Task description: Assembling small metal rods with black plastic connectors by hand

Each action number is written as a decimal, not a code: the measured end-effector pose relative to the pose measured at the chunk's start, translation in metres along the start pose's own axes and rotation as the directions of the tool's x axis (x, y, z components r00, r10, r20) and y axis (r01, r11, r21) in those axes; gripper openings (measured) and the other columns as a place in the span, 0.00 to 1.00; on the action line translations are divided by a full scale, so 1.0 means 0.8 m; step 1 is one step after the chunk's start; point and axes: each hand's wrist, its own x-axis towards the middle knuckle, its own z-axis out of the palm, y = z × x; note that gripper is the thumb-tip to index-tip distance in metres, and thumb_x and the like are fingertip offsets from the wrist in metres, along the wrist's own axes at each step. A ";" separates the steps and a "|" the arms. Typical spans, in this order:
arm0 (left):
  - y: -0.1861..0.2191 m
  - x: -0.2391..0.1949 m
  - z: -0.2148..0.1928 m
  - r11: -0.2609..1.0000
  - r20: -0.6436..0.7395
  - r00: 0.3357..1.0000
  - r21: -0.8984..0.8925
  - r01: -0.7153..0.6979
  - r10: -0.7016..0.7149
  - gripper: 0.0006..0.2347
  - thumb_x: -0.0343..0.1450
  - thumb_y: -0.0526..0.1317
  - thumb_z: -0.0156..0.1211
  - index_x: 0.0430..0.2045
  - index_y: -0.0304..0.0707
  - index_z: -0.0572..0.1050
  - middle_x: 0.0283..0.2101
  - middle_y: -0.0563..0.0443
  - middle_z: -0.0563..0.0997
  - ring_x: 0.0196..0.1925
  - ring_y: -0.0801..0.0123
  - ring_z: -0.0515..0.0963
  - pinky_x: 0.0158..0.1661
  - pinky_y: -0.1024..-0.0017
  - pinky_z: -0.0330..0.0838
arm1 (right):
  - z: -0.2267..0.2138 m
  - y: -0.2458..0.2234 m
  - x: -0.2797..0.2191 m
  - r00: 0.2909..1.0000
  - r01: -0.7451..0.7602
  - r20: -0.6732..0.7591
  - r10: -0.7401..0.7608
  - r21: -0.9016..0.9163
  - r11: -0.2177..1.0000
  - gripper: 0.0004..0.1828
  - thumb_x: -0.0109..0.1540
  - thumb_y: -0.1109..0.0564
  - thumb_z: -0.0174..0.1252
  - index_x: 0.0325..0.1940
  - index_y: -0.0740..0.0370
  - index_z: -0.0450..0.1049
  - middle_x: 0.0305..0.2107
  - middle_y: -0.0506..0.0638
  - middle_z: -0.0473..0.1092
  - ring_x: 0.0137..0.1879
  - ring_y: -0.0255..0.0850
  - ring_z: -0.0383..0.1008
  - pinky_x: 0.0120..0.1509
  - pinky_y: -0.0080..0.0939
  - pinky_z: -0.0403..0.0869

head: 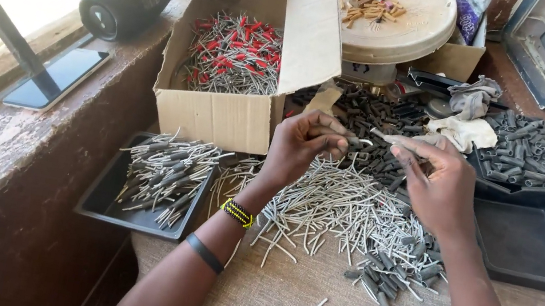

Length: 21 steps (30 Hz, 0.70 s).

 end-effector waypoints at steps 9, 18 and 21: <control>0.015 0.000 -0.004 0.994 -0.014 1.000 0.108 -0.001 0.003 0.10 0.66 0.29 0.72 0.39 0.27 0.80 0.35 0.36 0.86 0.32 0.74 0.83 0.37 0.76 0.81 | -0.001 -0.009 -0.002 0.990 0.058 -0.139 -0.033 0.176 0.983 0.09 0.62 0.62 0.69 0.46 0.55 0.85 0.32 0.58 0.78 0.39 0.51 0.79 0.41 0.49 0.74; 0.008 0.000 -0.005 0.991 -0.023 0.998 0.124 0.053 -0.050 0.09 0.67 0.29 0.70 0.39 0.26 0.79 0.35 0.36 0.86 0.31 0.71 0.86 0.36 0.76 0.82 | -0.001 0.005 -0.002 0.973 0.055 -0.227 -0.044 0.044 0.998 0.07 0.62 0.58 0.70 0.44 0.49 0.86 0.33 0.52 0.77 0.33 0.40 0.75 0.38 0.41 0.72; 0.014 -0.003 0.000 0.989 -0.010 0.999 0.140 0.050 -0.049 0.08 0.68 0.28 0.68 0.39 0.25 0.79 0.34 0.35 0.86 0.31 0.70 0.85 0.37 0.75 0.82 | 0.000 0.005 -0.001 0.972 0.094 -0.217 -0.089 0.016 0.995 0.06 0.61 0.58 0.70 0.41 0.49 0.86 0.33 0.53 0.77 0.31 0.43 0.74 0.38 0.43 0.72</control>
